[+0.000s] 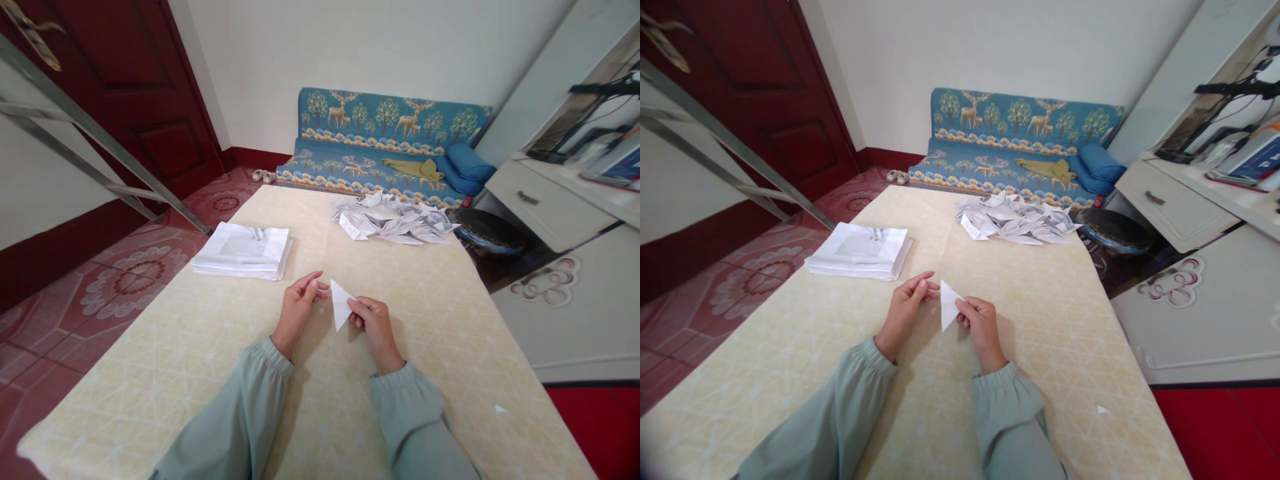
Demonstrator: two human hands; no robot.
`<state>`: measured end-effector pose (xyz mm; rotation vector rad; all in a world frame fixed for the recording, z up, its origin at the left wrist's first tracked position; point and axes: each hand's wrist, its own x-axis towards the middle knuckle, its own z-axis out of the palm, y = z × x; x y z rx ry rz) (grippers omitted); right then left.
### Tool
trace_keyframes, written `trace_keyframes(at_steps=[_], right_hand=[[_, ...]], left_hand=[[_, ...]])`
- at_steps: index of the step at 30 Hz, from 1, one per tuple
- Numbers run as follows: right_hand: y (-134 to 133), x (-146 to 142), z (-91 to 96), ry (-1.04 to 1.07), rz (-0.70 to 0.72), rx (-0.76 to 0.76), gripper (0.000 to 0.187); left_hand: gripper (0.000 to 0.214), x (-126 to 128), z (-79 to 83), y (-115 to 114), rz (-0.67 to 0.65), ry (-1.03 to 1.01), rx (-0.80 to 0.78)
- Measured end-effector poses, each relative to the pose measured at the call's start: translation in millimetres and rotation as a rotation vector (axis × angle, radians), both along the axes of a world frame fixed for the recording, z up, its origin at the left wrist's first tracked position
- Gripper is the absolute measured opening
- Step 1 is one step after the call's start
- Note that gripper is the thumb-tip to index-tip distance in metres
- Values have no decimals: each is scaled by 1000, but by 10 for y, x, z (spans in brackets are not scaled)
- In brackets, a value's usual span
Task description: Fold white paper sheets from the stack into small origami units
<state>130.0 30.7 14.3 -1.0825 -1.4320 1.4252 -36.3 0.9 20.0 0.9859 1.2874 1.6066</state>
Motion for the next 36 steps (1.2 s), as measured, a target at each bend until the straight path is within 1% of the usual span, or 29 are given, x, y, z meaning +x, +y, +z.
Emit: trace_keyframes(at_steps=[5,10,12,14,17,20,22,25,28,30,36], right_hand=[[15,-9,-48,59,3,-5,34],[0,-23,-18,41,39,-4,34],[-17,-36,16,13,70,5,34],[-34,-52,44,-23,91,45,33],[-48,-70,54,-41,75,95,28],[-47,-70,37,10,46,76,26],[-44,-65,26,43,41,65,28],[-38,-60,18,60,35,65,28],[-32,-65,10,71,22,60,27],[-27,-70,2,80,20,50,28],[-23,-69,-4,96,37,41,28]], left_hand=[[32,26,43,-14,-78,21,-24],[26,29,31,-20,-224,92,-6],[25,26,9,-21,-203,104,-15],[24,26,-5,-25,-145,124,-17],[26,37,17,-40,-78,180,-7],[33,49,71,-58,-84,221,20],[35,55,95,-62,-120,204,43],[28,63,97,-56,-190,102,64],[36,71,92,-54,-278,17,75],[38,75,103,-62,-320,12,74],[43,81,149,-92,-388,7,77]])
